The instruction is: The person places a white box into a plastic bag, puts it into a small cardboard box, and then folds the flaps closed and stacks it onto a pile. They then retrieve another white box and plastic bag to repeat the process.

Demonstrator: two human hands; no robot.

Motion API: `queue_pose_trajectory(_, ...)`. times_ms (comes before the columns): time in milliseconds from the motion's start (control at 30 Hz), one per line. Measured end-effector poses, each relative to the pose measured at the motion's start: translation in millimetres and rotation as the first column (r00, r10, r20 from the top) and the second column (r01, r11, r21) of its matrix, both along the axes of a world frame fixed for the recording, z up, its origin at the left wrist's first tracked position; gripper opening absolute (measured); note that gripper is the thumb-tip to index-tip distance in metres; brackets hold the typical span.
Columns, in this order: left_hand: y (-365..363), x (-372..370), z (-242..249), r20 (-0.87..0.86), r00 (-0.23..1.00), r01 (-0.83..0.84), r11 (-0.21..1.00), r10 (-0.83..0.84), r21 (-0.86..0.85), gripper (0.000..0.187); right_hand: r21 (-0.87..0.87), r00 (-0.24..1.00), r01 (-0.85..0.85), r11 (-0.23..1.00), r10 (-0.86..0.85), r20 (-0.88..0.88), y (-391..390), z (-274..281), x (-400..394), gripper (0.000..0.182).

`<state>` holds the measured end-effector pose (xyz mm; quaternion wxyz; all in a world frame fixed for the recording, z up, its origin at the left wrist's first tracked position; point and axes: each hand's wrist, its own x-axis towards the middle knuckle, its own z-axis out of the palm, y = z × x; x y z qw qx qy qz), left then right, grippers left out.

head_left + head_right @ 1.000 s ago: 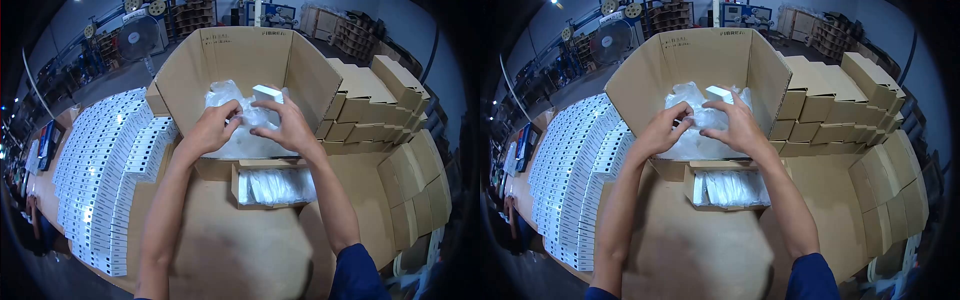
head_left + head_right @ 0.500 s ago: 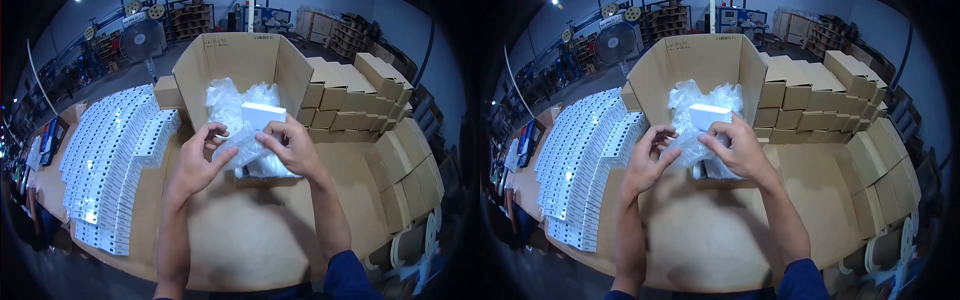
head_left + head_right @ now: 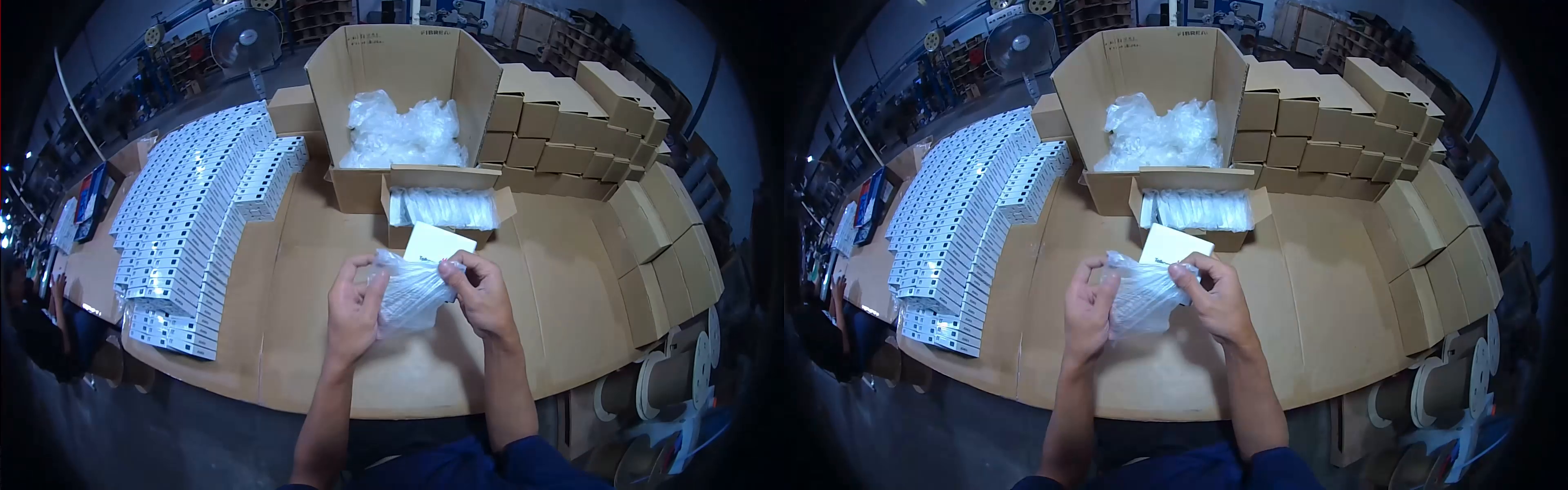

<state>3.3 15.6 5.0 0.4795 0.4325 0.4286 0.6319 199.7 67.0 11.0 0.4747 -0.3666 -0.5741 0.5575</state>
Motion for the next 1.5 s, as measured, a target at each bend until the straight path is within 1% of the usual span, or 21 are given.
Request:
queue_pose_trajectory(133,-32,-13,-7,0.203,0.979,-0.013,0.996,0.03,-0.085,0.024,-0.243,0.966,0.012,0.97,-0.074,-0.248,-15,-16,7,0.021)
queue_pose_trajectory(167,-32,-29,-31,0.325,0.936,0.104,0.988,-0.136,0.114,0.029,-0.281,0.936,0.003,0.96,-0.101,-0.336,-15,-26,6,0.02)
queue_pose_trajectory(267,-18,-20,-34,-0.168,0.973,-0.119,0.965,0.161,0.234,0.044,-0.4,0.854,-0.052,0.915,-0.167,-0.492,-26,-35,1,0.018)
queue_pose_trajectory(300,-20,-24,-33,-0.425,0.881,-0.091,0.956,0.209,0.28,0.047,-0.446,0.834,-0.075,0.892,-0.189,-0.518,-29,-37,-2,0.018)
queue_pose_trajectory(367,-10,-26,-25,-0.585,0.79,0.099,0.901,0.186,0.422,0.04,-0.489,0.79,-0.143,0.86,-0.199,-0.58,-35,-48,-8,0.019)
queue_pose_trajectory(400,-4,-26,-21,-0.657,0.731,0.205,0.857,0.186,0.472,0.036,-0.491,0.841,-0.12,0.863,-0.174,-0.512,-40,-51,-10,0.021)
queue_pose_trajectory(433,0,-24,-17,-0.672,0.716,0.237,0.838,0.191,0.491,0.02,-0.491,0.885,-0.097,0.866,-0.151,-0.44,-43,-54,-11,0.023)
queue_pose_trajectory(500,-6,-13,-38,-0.434,0.895,0.023,0.96,0.105,0.28,0.019,-0.476,0.983,-0.074,0.876,-0.016,-0.183,-45,-62,-3,0.032)
queue_pose_trajectory(533,-7,-4,-41,-0.289,0.952,-0.058,0.989,0.097,0.139,0.019,-0.375,0.996,0.005,0.927,-0.039,-0.081,-46,-67,0,0.035)
queue_pose_trajectory(567,-6,7,-41,-0.314,0.918,-0.234,0.97,0.243,0.068,0.019,-0.259,0.997,0.073,0.963,-0.071,0.017,-46,-72,2,0.038)
queue_pose_trajectory(600,-9,10,-36,-0.346,0.905,-0.248,0.968,0.247,0.042,0.019,-0.134,0.987,0.13,0.983,-0.115,0.111,-47,-78,4,0.041)
queue_pose_trajectory(633,-12,13,-33,-0.376,0.892,-0.263,0.965,0.249,0.017,0.02,-0.097,0.999,0.046,0.994,-0.047,-0.008,-46,-81,9,0.041)
queue_pose_trajectory(733,-19,18,-38,-0.466,0.861,-0.253,0.967,0.205,-0.041,0.021,-0.061,0.999,0.04,0.997,-0.039,0.019,-51,-67,8,0.039)
queue_pose_trajectory(800,-23,16,-42,-0.537,0.833,-0.238,0.962,0.133,-0.131,0.021,-0.06,0.989,0.121,0.991,-0.115,0.094,-52,-64,2,0.027)
queue_pose_trajectory(900,-16,3,-57,-0.354,0.927,-0.25,0.905,0.121,-0.345,0.019,-0.074,0.96,0.217,0.973,-0.199,0.199,-56,-63,-5,0.019)
queue_pose_trajectory(1000,-18,9,-35,-0.452,0.789,-0.488,0.872,0.417,-0.048,0.018,-0.005,0.935,0.284,0.959,-0.275,0.224,-60,-63,-11,0.019)
queue_pose_trajectory(1033,-23,6,-33,-0.545,0.703,-0.461,0.876,0.457,0.14,0.02,-0.006,0.9,0.3,0.954,-0.281,0.334,-62,-54,-11,0.019)
queue_pose_trajectory(1100,-35,-2,-30,-0.658,0.491,-0.307,0.82,0.571,0.482,0.027,0.084,0.876,0.305,0.949,-0.314,0.365,-64,-50,-12,0.019)
queue_pose_trajectory(1233,-29,5,-2,-0.832,0.392,0.111,0.878,0.393,0.466,0.032,0.142,0.881,0.274,0.951,-0.307,0.359,-66,-46,-16,0.016)
queue_pose_trajectory(1333,-17,5,-12,-0.856,0.402,0.173,0.891,0.325,0.419,0.029,0.232,0.884,0.216,0.948,-0.291,0.366,-67,-42,-13,0.015)
queue_pose_trajectory(1500,-8,6,-33,-0.788,0.58,0.142,0.927,0.207,0.348,0.01,0.269,0.874,0.133,0.954,-0.241,0.422,-68,-40,-7,0.016)
